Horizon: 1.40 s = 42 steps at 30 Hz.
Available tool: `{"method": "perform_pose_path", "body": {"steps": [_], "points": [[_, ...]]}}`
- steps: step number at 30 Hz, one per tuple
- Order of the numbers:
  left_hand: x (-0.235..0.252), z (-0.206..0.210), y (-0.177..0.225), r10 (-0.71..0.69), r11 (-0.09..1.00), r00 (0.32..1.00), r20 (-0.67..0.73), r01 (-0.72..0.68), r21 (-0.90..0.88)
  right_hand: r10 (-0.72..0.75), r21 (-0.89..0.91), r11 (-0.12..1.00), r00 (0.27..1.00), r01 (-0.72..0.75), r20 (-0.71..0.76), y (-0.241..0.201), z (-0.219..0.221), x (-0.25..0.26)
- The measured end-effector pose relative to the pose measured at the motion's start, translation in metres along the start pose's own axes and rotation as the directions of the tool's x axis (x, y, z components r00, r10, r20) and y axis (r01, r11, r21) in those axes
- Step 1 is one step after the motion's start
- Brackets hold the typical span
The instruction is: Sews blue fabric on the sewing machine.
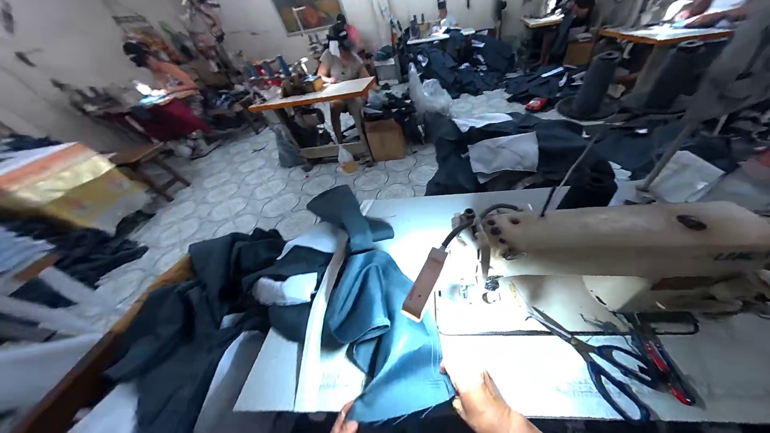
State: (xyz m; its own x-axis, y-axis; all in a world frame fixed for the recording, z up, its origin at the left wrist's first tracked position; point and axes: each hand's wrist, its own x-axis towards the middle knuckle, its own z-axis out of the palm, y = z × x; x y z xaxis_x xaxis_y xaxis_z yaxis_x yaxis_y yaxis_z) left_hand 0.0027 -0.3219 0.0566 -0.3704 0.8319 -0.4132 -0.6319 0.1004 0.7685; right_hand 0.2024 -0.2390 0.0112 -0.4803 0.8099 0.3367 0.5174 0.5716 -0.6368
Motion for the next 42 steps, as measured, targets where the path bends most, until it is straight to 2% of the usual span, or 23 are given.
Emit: {"method": "perform_pose_path", "body": {"steps": [2,4,5,7,9,10,12,14,16,18,19,22,25,28,30,31,33,34,35,36,38,40,42], "points": [[0.006,0.017,-0.002,0.042,0.999,0.985,-0.168,-0.045,-0.015,0.033,0.253,0.966,0.994,-0.058,0.103,-0.003,-0.004,0.004],[0.018,0.018,-0.012,0.243,0.960,0.942,-0.233,-0.198,0.200,0.131,0.456,0.874,0.985,-0.167,0.109,-0.005,0.000,0.007],[0.025,0.011,-0.021,0.388,0.885,0.902,-0.188,-0.309,0.348,0.276,0.570,0.751,0.943,-0.332,0.185,-0.009,-0.002,0.011],[0.037,-0.017,-0.037,0.637,0.546,0.753,0.163,-0.590,0.595,0.538,0.794,0.254,0.763,-0.552,0.358,-0.010,-0.006,0.018],[0.039,-0.031,-0.036,0.590,0.180,0.588,0.553,-0.764,0.620,0.638,0.844,-0.225,0.581,-0.487,0.505,-0.015,-0.016,0.035],[0.035,-0.032,-0.034,0.497,0.064,0.545,0.675,-0.799,0.598,0.646,0.826,-0.348,0.525,-0.443,0.554,-0.017,-0.019,0.041],[0.033,-0.028,-0.031,0.361,-0.026,0.515,0.777,-0.828,0.561,0.647,0.798,-0.467,0.467,-0.382,0.602,-0.019,-0.023,0.051],[0.031,-0.026,-0.033,0.373,0.114,0.568,0.733,-0.813,0.572,0.654,0.793,-0.465,0.450,-0.394,0.608,-0.021,-0.025,0.055],[0.026,-0.021,-0.033,0.391,0.533,0.730,0.560,-0.676,0.509,0.660,0.807,-0.421,0.470,-0.414,0.586,-0.021,-0.028,0.054],[0.014,-0.008,-0.025,0.222,0.923,0.916,0.333,-0.308,0.232,0.621,0.799,-0.422,0.505,-0.429,0.599,-0.018,-0.027,0.049],[0.010,0.000,-0.019,0.112,0.990,0.960,0.256,-0.131,0.058,0.588,0.784,-0.436,0.520,-0.441,0.619,-0.015,-0.026,0.046],[0.011,0.016,-0.009,-0.128,0.943,0.975,0.183,0.177,-0.281,0.494,0.746,-0.510,0.563,-0.428,0.662,-0.006,-0.022,0.037],[0.017,0.028,-0.010,-0.247,0.861,0.964,0.099,0.265,-0.433,0.485,0.725,-0.560,0.550,-0.401,0.680,-0.003,-0.018,0.031],[0.022,0.027,-0.017,-0.273,0.876,0.961,0.050,0.270,-0.399,0.537,0.763,-0.534,0.551,-0.364,0.639,-0.002,-0.017,0.027],[0.025,0.015,-0.022,-0.089,0.992,0.992,0.089,0.096,-0.076,0.547,0.832,-0.446,0.635,-0.329,0.545,-0.001,-0.021,0.022],[0.029,0.007,-0.022,0.092,0.973,0.985,0.145,-0.120,0.198,0.548,0.876,-0.370,0.689,-0.309,0.474,-0.001,-0.024,0.021],[0.041,-0.006,-0.018,0.444,0.640,0.834,0.328,-0.551,0.536,0.402,0.919,-0.276,0.835,-0.280,0.375,0.008,-0.033,0.013],[0.042,-0.007,-0.010,0.502,0.488,0.758,0.417,-0.646,0.587,0.280,0.919,-0.259,0.887,-0.298,0.367,0.011,-0.039,0.012],[0.039,-0.003,0.000,0.470,0.422,0.728,0.499,-0.682,0.598,0.194,0.909,-0.223,0.898,-0.351,0.395,0.010,-0.046,0.016],[0.035,0.005,0.009,0.369,0.445,0.741,0.561,-0.671,0.593,0.116,0.892,-0.165,0.890,-0.421,0.442,0.008,-0.053,0.021],[0.029,0.025,0.020,0.107,0.619,0.783,0.612,-0.535,0.576,0.066,0.824,-0.045,0.822,-0.564,0.566,-0.001,-0.063,0.033],[0.032,0.039,0.022,-0.101,0.820,0.762,0.640,-0.301,0.487,0.031,0.769,-0.064,0.769,-0.636,0.638,-0.007,-0.068,0.037],[0.036,0.043,0.017,-0.184,0.936,0.738,0.649,-0.071,0.345,0.078,0.742,-0.151,0.740,-0.653,0.668,-0.009,-0.071,0.033]]}}
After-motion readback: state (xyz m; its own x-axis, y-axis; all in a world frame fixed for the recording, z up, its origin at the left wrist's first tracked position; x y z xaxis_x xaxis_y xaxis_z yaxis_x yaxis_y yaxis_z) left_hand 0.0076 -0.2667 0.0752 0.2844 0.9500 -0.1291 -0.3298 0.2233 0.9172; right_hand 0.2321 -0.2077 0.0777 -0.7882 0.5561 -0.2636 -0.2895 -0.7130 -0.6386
